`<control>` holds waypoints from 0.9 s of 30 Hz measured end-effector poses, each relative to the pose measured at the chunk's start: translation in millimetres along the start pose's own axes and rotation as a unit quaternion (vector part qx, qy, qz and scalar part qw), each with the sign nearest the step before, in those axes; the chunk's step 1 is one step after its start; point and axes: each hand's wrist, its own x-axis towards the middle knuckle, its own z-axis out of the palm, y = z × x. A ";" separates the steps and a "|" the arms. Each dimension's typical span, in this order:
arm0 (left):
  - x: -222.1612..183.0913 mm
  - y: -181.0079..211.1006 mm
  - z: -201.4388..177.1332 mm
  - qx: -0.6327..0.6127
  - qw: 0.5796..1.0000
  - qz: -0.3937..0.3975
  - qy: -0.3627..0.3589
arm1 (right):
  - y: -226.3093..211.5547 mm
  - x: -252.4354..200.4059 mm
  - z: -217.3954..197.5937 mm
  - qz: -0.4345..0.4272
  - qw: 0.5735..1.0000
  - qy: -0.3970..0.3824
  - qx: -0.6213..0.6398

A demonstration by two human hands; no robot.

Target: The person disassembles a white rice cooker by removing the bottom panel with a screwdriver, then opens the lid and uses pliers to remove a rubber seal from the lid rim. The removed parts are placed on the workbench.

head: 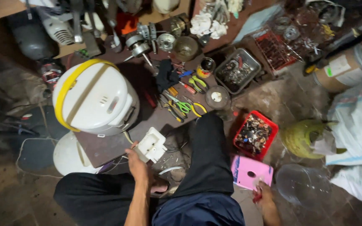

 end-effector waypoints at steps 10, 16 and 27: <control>7.0 -5.1 -9.2 0.018 1.000 -0.008 0.015 | -78.0 -157.4 134.7 0.023 0.965 0.017 -0.259; 5.2 -0.8 -14.6 0.074 0.997 0.024 0.028 | -85.8 -66.8 186.5 -0.092 0.921 0.050 -0.375; 4.0 -21.3 -10.7 0.118 0.986 0.120 -0.009 | -83.0 -40.2 177.0 -0.166 0.850 -0.048 -0.498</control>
